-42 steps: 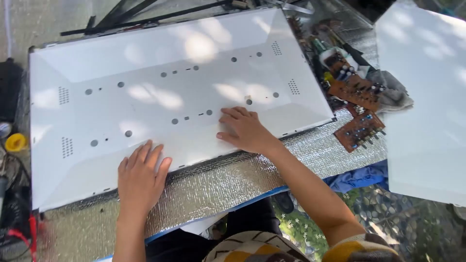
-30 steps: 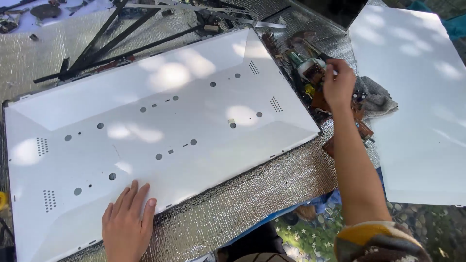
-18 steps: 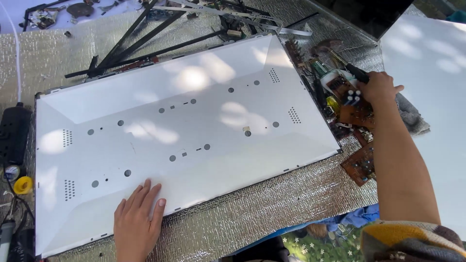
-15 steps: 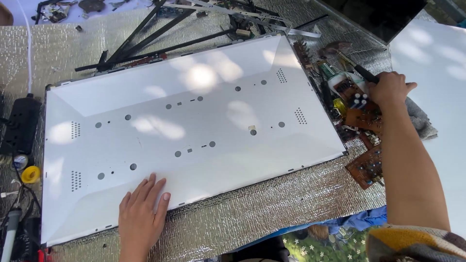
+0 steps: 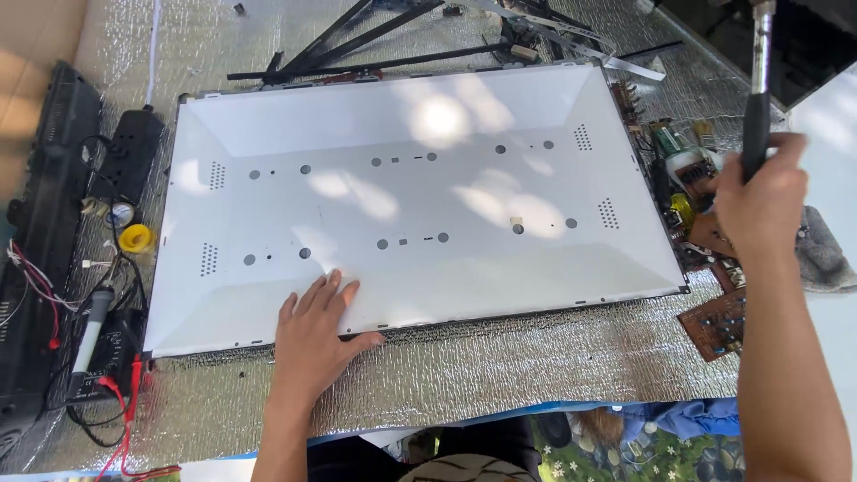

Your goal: Reassembling the panel frame of an electronic device by aligning the plastic casing and securing it with tools.

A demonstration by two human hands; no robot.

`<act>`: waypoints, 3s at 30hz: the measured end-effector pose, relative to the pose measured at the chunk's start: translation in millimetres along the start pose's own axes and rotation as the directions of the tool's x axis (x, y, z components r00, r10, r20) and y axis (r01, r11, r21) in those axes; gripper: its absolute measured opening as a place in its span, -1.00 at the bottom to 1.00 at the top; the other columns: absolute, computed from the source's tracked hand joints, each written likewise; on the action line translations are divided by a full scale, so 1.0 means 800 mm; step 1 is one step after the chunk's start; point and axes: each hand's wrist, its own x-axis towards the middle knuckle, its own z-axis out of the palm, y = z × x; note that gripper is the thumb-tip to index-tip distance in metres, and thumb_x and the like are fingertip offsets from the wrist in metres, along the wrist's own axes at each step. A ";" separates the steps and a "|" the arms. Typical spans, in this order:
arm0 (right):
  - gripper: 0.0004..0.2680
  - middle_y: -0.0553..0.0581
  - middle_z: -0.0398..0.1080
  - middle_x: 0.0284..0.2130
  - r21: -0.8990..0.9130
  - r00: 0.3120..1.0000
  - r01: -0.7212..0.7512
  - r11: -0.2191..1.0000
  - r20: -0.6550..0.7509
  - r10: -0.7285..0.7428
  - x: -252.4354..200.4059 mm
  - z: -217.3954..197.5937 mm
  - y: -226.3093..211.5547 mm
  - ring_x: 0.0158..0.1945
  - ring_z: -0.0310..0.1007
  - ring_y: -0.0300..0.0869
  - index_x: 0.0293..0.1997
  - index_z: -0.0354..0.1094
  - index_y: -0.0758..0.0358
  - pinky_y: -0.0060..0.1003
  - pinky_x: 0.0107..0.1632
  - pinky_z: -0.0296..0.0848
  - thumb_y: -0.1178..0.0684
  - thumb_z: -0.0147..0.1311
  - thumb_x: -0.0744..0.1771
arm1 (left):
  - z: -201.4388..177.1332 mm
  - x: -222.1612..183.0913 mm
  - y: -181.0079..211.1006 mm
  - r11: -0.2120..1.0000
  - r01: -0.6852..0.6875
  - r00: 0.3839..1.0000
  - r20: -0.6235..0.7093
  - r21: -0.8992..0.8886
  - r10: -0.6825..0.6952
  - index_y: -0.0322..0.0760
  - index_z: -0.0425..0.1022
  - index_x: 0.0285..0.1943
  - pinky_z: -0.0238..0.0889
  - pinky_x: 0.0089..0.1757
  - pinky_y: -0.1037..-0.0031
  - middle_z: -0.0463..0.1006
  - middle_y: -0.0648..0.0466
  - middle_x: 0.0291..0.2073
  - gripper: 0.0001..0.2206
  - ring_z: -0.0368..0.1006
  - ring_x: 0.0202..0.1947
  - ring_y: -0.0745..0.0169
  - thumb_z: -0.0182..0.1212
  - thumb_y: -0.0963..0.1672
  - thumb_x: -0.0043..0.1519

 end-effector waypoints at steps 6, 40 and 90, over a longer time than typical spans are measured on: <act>-0.90 0.25 0.33 -0.65 0.578 0.944 -0.245 0.778 0.324 0.057 -0.073 0.057 -0.152 -0.75 0.32 -0.12 -0.08 0.32 0.45 -0.31 -0.63 0.30 0.19 -0.06 0.47 | -0.058 0.010 0.037 0.991 0.130 0.969 0.218 -0.035 -0.119 0.18 0.36 0.44 -0.07 0.32 -0.21 0.32 -0.07 0.43 -0.34 0.20 0.44 -0.14 0.44 0.08 0.10; -0.80 0.13 0.35 -0.56 -0.071 0.764 -0.172 0.983 0.620 0.179 -0.086 0.131 -0.210 -0.59 0.36 -0.22 0.03 0.36 0.40 -0.36 -0.49 0.33 0.06 -0.09 0.44 | -0.033 0.006 0.016 0.998 0.060 0.989 0.140 -0.020 -0.056 0.20 0.42 0.40 0.03 0.25 -0.32 0.40 -0.13 0.36 -0.32 0.28 0.39 -0.18 0.47 -0.20 0.05; -0.66 0.33 0.13 0.16 -0.390 0.981 -0.154 0.908 -0.167 0.095 0.078 0.034 0.101 0.12 0.12 0.33 0.21 0.41 0.44 0.40 -0.06 0.19 -0.07 0.39 0.46 | 0.013 -0.007 -0.007 0.979 -0.069 0.996 0.073 0.191 0.056 0.26 0.10 0.57 0.00 0.30 -0.07 0.14 0.05 0.53 -0.11 0.09 0.49 0.01 0.38 -0.14 -0.03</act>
